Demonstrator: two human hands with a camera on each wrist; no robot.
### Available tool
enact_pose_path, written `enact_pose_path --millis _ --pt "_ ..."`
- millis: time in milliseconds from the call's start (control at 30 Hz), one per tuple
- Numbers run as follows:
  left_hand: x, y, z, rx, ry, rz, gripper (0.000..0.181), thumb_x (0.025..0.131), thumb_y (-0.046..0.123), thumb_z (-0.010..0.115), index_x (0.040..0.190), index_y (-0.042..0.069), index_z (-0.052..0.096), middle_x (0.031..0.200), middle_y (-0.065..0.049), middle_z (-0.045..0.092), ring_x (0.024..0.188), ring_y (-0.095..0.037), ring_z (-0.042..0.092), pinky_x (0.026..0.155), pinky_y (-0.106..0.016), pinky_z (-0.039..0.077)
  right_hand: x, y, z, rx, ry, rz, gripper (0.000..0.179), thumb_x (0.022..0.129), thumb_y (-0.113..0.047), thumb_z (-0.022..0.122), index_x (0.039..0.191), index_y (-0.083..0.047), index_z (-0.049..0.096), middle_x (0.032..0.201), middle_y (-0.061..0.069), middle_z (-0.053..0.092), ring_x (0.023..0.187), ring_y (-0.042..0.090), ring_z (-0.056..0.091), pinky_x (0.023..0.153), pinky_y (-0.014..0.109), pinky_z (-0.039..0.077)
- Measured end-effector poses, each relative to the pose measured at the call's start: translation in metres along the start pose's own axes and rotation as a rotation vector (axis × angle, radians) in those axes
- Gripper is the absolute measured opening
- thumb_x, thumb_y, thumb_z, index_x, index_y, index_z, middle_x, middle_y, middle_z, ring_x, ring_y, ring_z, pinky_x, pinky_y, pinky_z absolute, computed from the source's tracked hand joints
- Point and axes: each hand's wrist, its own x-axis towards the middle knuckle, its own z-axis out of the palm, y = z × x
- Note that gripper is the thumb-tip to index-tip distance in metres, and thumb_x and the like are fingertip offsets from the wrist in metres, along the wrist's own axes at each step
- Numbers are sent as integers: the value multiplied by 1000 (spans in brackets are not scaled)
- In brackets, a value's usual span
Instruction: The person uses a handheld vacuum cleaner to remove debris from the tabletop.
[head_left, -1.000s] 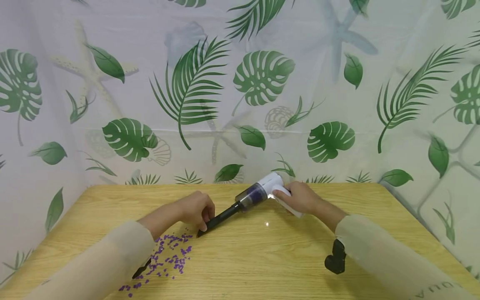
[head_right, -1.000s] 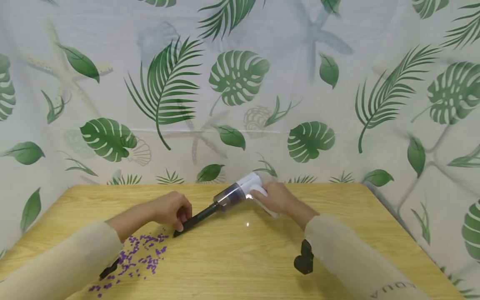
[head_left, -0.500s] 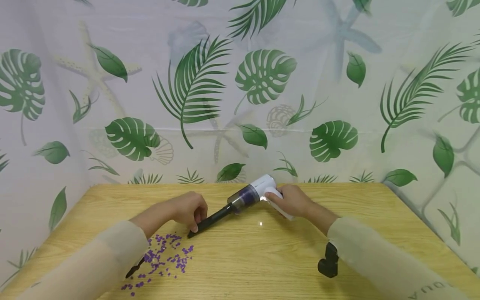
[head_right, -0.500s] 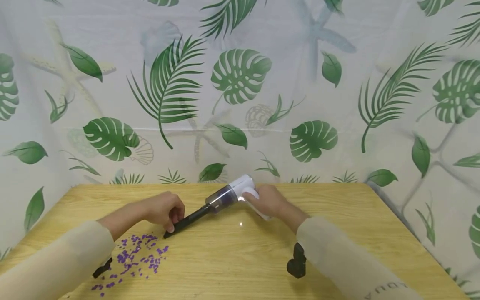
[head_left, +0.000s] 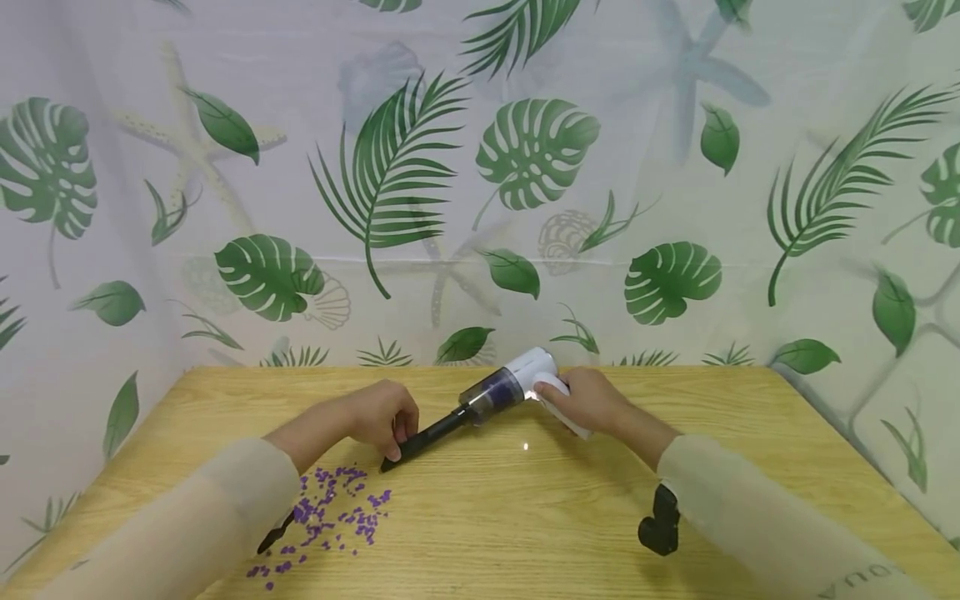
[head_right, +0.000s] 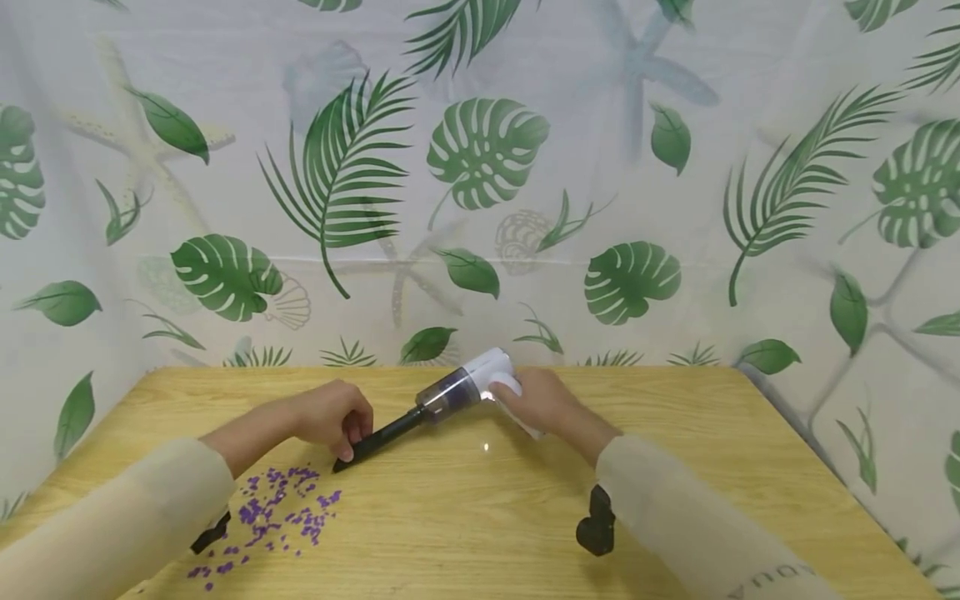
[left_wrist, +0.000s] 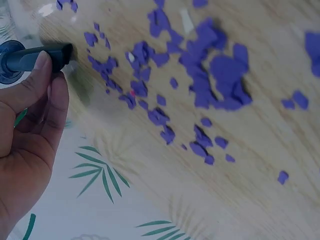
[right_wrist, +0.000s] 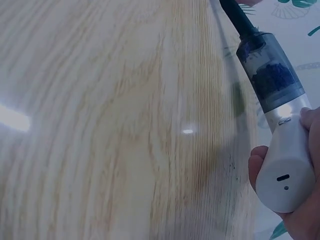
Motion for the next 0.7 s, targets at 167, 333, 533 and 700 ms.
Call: enact_pose_path --millis 167,333,533,700 --pt "2 9 2 -24 -38 15 25 67 1 90 84 9 73 76 2 70 69 -3 61 65 -18 53 -2 8 -4 1 -12 -8 45 102 -40 55 73 -6 61 56 3 60 45 13 57 47 28 50" --pt "2 15 5 -52 -78 -4 25 67 0 90 82 10 73 73 3 68 67 -4 60 64 -19 53 -4 10 -6 -23 -13 -56 44 102 -39 55 72 -7 61 57 3 59 47 12 56 49 27 48" --pt "-3 19 7 -90 -116 -35 25 66 1 91 79 11 72 70 3 68 64 -6 62 62 -21 53 -4 9 -2 -48 -15 -92 43 101 -37 57 67 -11 53 58 -2 51 52 10 48 51 25 41" --pt "-7 22 8 -92 -138 -49 26 65 0 91 75 11 71 67 3 68 60 -7 63 59 -21 54 -5 7 3 -69 -9 -117 44 101 -35 57 64 -14 48 58 -4 46 54 10 44 53 24 37"
